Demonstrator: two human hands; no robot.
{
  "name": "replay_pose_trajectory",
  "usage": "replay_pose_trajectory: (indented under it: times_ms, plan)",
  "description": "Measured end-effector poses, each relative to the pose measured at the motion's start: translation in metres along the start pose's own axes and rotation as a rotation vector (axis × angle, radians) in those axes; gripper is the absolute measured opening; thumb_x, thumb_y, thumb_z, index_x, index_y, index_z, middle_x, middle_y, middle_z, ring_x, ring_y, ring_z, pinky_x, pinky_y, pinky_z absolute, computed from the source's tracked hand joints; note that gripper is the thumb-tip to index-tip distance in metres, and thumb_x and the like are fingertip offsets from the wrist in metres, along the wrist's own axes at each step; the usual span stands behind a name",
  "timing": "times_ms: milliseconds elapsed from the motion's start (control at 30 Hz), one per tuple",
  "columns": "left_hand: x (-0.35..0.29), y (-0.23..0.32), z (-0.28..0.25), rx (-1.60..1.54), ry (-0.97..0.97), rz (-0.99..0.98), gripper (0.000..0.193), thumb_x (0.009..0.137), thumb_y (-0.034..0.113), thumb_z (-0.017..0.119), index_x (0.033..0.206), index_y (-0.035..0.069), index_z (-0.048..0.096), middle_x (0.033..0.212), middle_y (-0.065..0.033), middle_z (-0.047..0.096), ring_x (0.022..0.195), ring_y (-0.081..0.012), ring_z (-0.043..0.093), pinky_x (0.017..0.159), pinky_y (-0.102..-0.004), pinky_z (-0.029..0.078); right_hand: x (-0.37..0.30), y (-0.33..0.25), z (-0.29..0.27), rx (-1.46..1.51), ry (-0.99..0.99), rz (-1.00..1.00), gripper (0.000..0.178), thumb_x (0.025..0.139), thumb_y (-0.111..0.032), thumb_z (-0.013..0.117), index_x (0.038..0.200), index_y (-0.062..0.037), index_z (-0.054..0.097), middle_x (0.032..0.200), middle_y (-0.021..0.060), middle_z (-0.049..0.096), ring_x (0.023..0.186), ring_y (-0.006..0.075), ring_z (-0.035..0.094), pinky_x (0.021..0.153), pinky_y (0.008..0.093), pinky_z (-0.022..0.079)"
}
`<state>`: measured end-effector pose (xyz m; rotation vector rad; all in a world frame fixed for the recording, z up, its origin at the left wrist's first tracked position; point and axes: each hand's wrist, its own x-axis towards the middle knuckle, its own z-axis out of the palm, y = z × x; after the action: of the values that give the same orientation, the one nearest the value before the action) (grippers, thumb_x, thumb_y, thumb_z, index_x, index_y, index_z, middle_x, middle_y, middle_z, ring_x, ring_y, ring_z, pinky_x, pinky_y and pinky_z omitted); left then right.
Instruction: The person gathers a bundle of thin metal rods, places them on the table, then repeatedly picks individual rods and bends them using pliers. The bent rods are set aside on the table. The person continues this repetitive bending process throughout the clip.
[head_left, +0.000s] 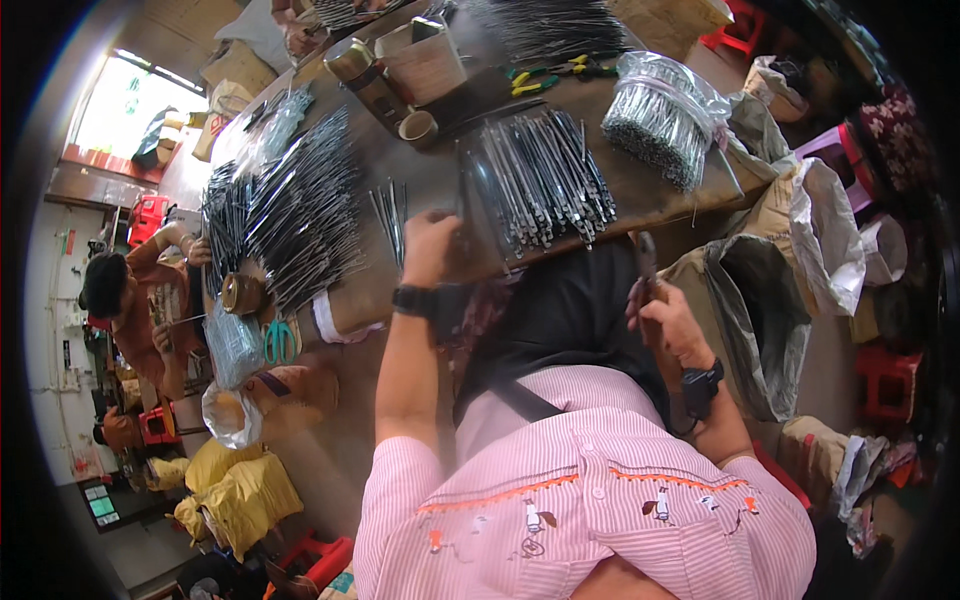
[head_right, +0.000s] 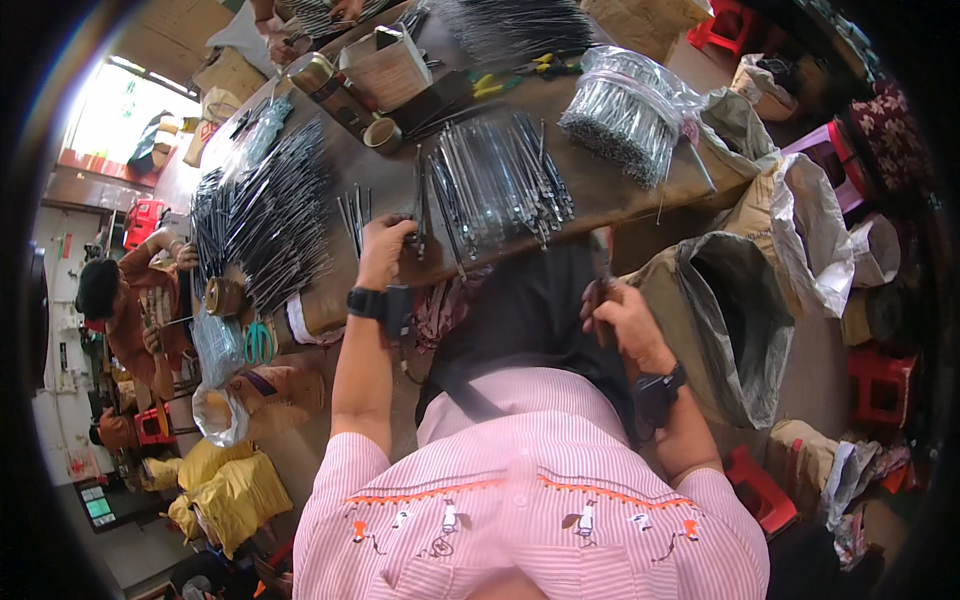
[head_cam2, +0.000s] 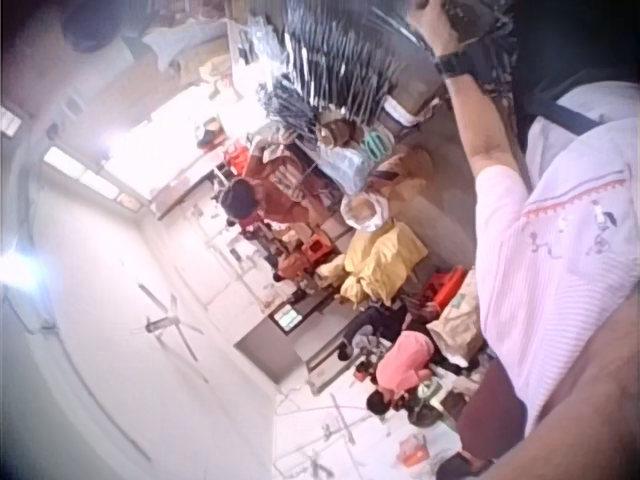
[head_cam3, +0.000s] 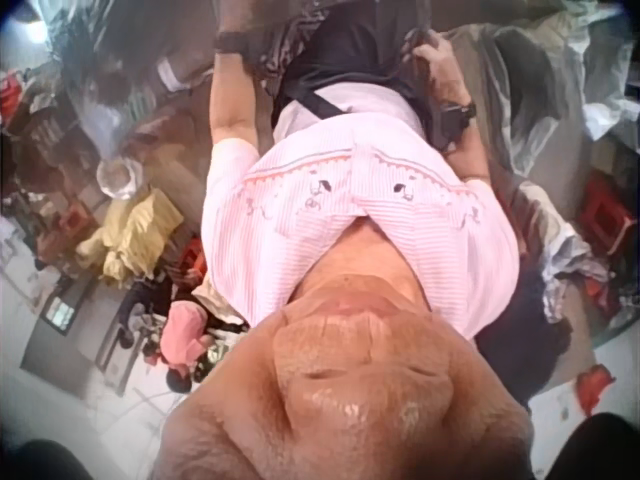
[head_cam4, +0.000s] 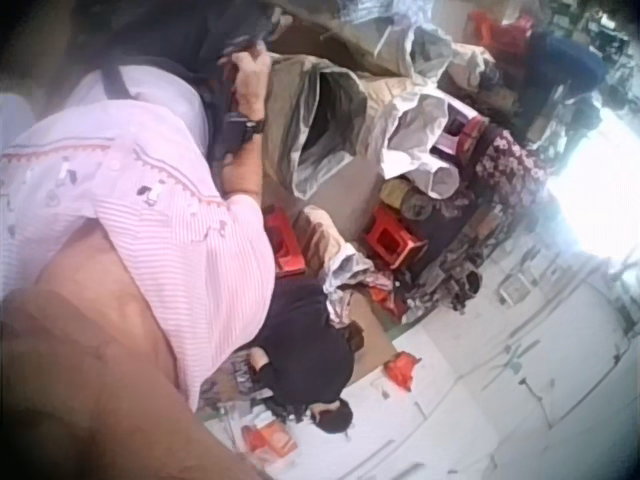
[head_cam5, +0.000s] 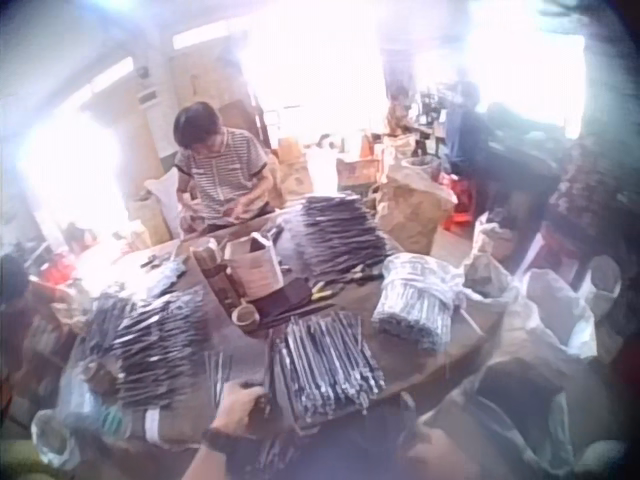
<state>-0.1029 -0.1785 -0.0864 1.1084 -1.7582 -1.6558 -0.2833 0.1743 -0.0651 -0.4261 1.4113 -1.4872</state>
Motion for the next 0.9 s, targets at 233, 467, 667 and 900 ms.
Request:
replay_pose_trajectory:
  times_ms: [233, 467, 667, 900]
  plan:
    - [-0.019, 0.006, -0.016, -0.499, -0.187, -0.362, 0.011, 0.086, 0.004, 0.065, 0.096, -0.001, 0.063, 0.086, -0.0083, 0.069, 0.075, -0.0187, 0.068, 0.065, -0.0277, 0.055, 0.029, 0.003, -0.087, 0.578, 0.313, -0.134, 0.025, 0.089, -0.016, 0.05, 0.106, 0.0001, 0.059, 0.09, 0.0093, 0.062, 0.076, 0.0194, 0.058, 0.066, 0.0299, 0.048]
    - [-0.036, 0.017, -0.024, -0.621, -0.169, -0.355, 0.015, 0.084, 0.001, 0.065, 0.099, 0.003, 0.061, 0.087, -0.0058, 0.065, 0.08, -0.0191, 0.064, 0.072, -0.0282, 0.054, 0.04, -0.003, -0.111, 0.654, 0.309, -0.304, 0.028, 0.086, -0.014, 0.049, 0.11, -0.0017, 0.056, 0.095, 0.0117, 0.061, 0.085, 0.0237, 0.057, 0.073, 0.036, 0.046]
    - [-0.076, 0.033, -0.005, -0.771, -0.21, -0.38, 0.009, 0.087, -0.002, 0.062, 0.094, 0.004, 0.062, 0.087, -0.0054, 0.066, 0.081, -0.0188, 0.066, 0.069, -0.0243, 0.057, 0.065, -0.018, -0.12, -0.211, 0.751, -0.301, 0.013, 0.077, -0.01, 0.069, 0.083, -0.0023, 0.06, 0.069, 0.0052, 0.062, 0.06, 0.0153, 0.058, 0.058, 0.0287, 0.047]
    - [-0.097, 0.048, 0.023, -0.736, -0.261, -0.385, 0.014, 0.086, 0.001, 0.064, 0.098, 0.006, 0.059, 0.086, -0.005, 0.065, 0.08, -0.0201, 0.067, 0.063, -0.0233, 0.054, 0.094, -0.03, -0.11, -0.231, 0.672, -0.227, 0.019, 0.079, -0.007, 0.073, 0.092, -0.0017, 0.06, 0.07, 0.0013, 0.059, 0.056, 0.0107, 0.055, 0.053, 0.027, 0.043]
